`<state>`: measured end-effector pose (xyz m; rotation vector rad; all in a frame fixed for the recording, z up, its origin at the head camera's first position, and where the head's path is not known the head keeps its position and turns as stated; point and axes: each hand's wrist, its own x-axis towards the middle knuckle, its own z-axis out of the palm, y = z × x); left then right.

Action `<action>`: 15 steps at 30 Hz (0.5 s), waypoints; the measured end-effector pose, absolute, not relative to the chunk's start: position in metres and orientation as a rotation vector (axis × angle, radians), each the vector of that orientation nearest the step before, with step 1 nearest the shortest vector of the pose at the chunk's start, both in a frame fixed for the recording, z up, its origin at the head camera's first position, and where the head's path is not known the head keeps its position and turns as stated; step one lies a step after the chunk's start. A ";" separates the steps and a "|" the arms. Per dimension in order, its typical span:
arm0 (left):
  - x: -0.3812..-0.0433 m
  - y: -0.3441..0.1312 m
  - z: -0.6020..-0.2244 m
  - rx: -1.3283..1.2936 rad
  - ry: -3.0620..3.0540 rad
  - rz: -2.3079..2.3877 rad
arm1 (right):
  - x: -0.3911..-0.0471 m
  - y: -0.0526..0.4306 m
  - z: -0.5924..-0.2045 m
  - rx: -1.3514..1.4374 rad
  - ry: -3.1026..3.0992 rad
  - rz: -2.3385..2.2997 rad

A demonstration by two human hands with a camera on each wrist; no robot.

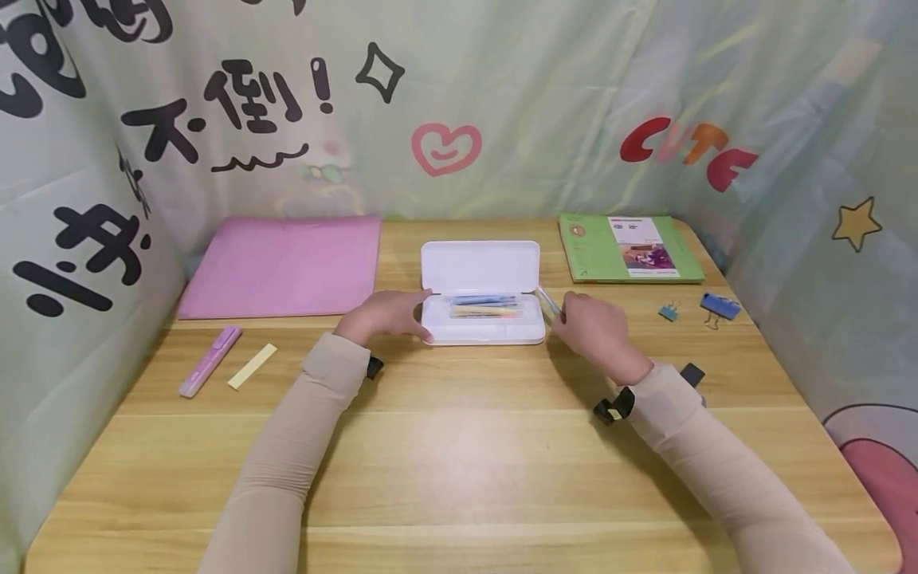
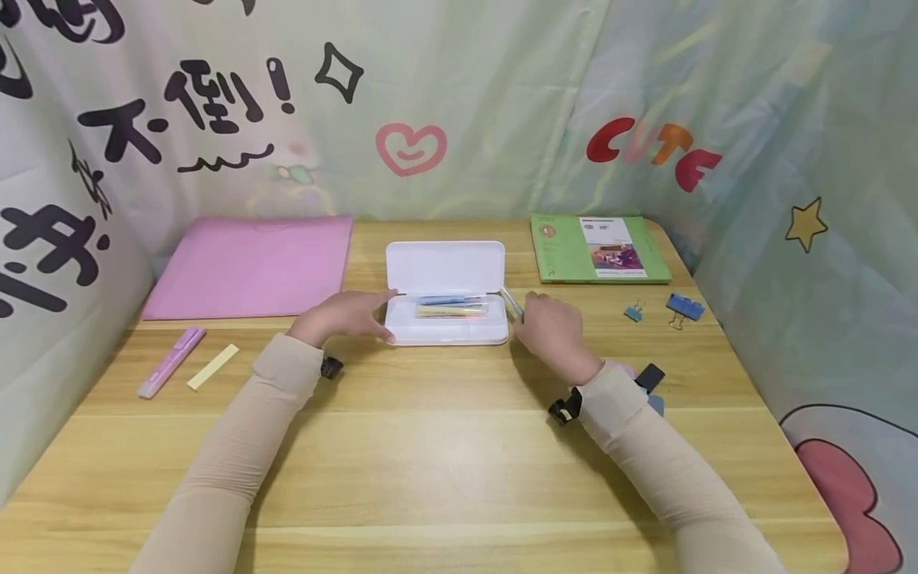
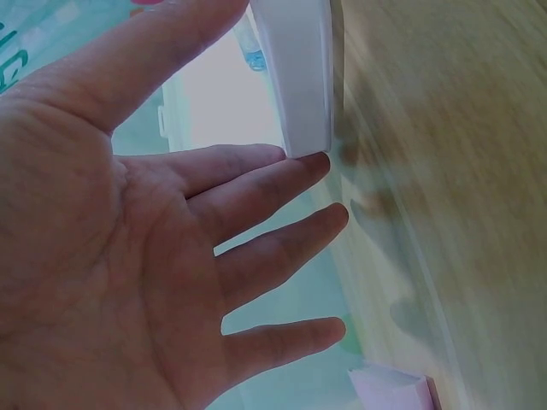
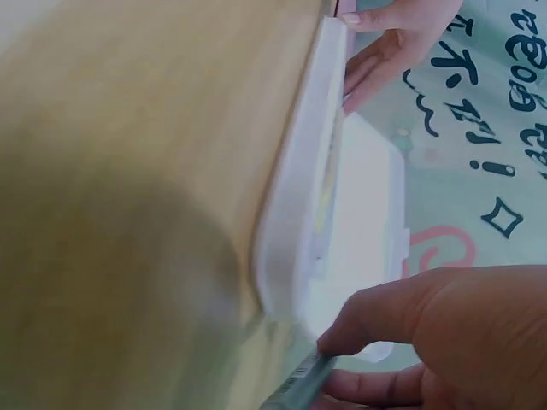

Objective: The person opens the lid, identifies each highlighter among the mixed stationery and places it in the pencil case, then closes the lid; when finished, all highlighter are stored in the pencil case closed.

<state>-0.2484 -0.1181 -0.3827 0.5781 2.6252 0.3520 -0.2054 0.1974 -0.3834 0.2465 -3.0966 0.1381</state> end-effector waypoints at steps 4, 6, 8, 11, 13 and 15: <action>-0.248 -0.119 -0.382 0.582 2.635 0.342 | -0.209 0.182 -0.375 0.340 -2.992 0.121; -0.248 -0.119 -0.382 0.589 2.632 0.341 | -0.211 0.175 -0.373 0.419 -2.932 0.103; -0.248 -0.119 -0.383 0.586 2.625 0.343 | -0.212 0.167 -0.372 0.487 -2.875 0.087; -0.248 -0.120 -0.383 0.591 2.618 0.346 | -0.213 0.157 -0.371 0.569 -2.807 0.077; -0.248 -0.120 -0.383 0.592 2.619 0.348 | -0.214 0.149 -0.370 0.624 -2.781 0.062; -0.248 -0.121 -0.383 0.591 2.625 0.348 | -0.215 0.141 -0.369 0.688 -2.777 0.053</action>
